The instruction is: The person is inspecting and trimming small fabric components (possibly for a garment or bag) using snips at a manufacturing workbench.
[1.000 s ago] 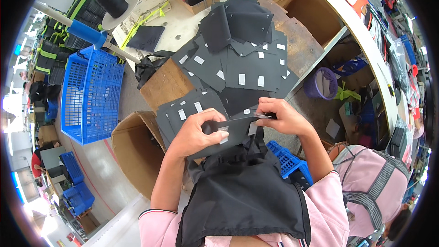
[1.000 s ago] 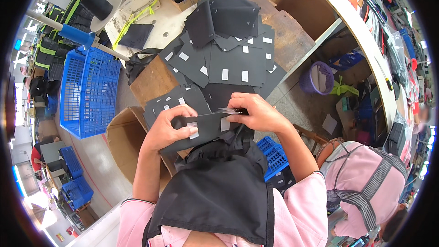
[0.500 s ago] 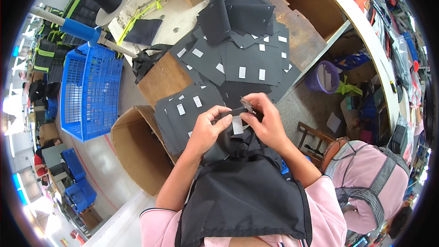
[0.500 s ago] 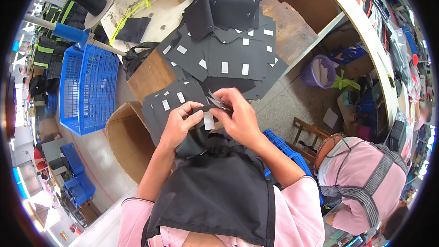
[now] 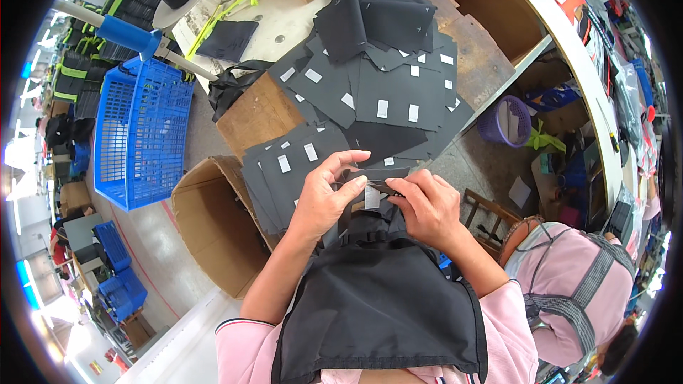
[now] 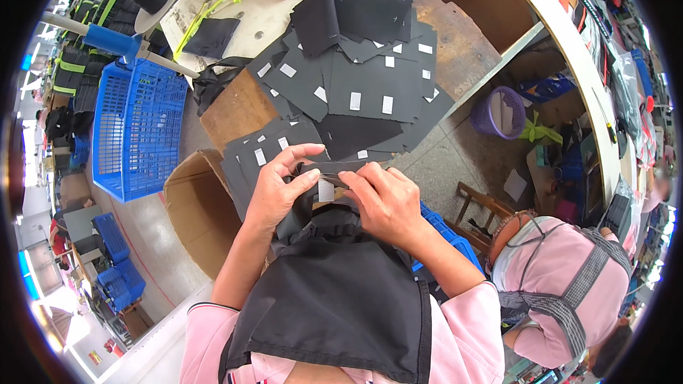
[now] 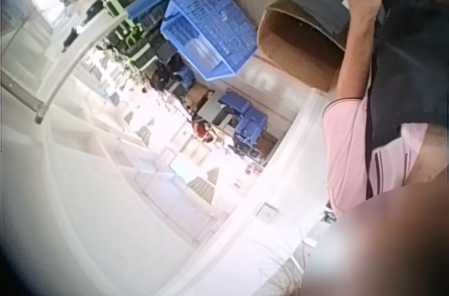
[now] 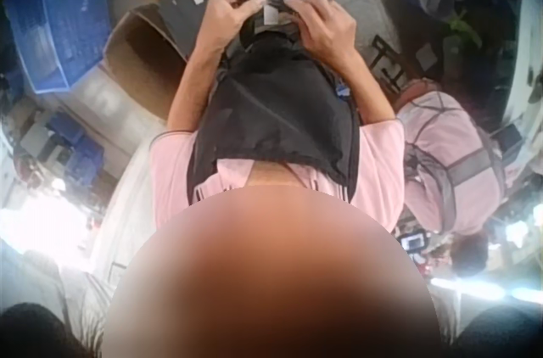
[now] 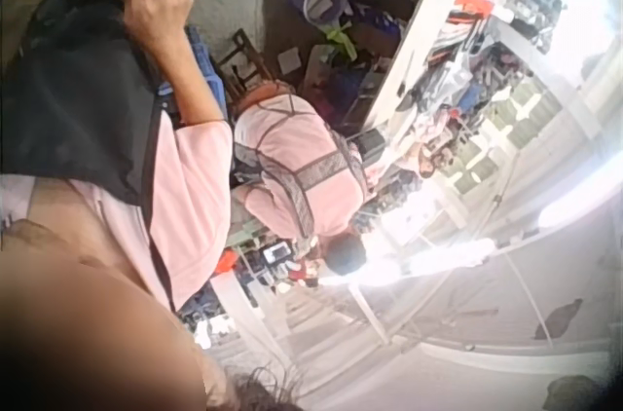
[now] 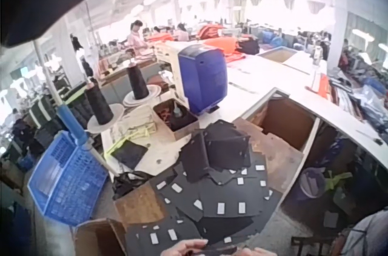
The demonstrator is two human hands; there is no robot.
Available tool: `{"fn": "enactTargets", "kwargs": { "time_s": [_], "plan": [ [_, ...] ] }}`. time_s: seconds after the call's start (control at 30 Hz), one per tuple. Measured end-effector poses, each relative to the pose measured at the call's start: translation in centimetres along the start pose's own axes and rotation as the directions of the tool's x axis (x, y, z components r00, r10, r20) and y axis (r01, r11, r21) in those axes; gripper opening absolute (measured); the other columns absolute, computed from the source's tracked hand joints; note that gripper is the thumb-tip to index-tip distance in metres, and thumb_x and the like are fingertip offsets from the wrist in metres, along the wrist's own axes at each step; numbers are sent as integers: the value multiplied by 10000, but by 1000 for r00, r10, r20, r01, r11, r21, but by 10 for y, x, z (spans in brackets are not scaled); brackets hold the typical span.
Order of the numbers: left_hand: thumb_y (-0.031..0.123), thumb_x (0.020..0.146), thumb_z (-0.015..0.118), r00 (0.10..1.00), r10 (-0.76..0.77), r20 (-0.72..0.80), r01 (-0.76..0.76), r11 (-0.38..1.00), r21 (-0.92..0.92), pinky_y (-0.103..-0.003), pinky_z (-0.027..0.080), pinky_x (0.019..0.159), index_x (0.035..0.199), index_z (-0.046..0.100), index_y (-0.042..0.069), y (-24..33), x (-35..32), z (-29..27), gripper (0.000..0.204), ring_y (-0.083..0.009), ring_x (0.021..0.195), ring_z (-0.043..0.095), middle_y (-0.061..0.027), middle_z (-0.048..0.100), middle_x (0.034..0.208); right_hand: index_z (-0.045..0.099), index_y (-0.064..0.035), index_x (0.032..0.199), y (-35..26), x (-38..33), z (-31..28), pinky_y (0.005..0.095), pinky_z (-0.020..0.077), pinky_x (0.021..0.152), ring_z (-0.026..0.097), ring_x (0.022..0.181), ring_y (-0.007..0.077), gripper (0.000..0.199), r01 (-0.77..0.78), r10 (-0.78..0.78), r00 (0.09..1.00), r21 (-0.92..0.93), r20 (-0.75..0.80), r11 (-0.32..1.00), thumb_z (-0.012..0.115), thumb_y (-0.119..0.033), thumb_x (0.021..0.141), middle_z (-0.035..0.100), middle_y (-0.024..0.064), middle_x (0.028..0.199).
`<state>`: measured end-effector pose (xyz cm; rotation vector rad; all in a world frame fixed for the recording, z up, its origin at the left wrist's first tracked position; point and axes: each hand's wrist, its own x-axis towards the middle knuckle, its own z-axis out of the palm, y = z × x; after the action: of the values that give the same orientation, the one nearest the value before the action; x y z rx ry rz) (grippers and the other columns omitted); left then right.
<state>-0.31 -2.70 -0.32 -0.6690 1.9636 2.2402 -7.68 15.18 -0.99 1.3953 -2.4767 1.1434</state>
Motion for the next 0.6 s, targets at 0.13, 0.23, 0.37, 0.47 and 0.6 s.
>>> {"fn": "enactTargets", "kwargs": {
  "time_s": [0.13,0.23,0.37,0.47,0.6],
  "plan": [
    [33,813,598,1000,14,-28,-13,1000,22,-225,402,763,1136,566,29,2,0,1,324,-62,825,510,-13,582,907,632,-47,923,1,-6,0,311,455,519,557,589,223,297,35,-38,996,-29,-76,999,728,-56,642,544,68,736],
    [28,816,598,1000,-5,-18,6,1000,14,-227,400,758,1142,561,30,6,-1,2,328,-61,825,509,-13,581,908,631,-48,921,-3,-6,-6,311,454,518,557,591,223,293,6,-7,998,-9,-60,1000,726,-57,644,539,66,733],
    [85,810,623,999,33,-26,-32,999,43,-212,410,772,1156,565,29,3,-1,1,356,-57,833,521,-8,588,915,625,-49,925,-7,-5,-5,312,455,515,560,595,224,285,-45,45,999,-18,14,999,721,-54,656,532,66,737],
    [82,807,625,1000,-3,-25,4,999,47,-213,404,773,1159,564,35,7,-2,-1,361,-56,820,512,0,581,905,619,-53,934,-8,-5,-2,314,456,513,561,596,228,285,-75,75,997,4,4,997,717,-49,665,534,70,747],
    [59,812,616,999,-5,-36,6,999,32,-210,400,745,1161,557,41,7,-1,0,354,-54,789,497,9,566,857,610,-72,949,-8,-10,4,299,440,518,545,581,207,318,-77,76,996,-2,-36,997,718,-65,650,540,46,788]
  ]
}}
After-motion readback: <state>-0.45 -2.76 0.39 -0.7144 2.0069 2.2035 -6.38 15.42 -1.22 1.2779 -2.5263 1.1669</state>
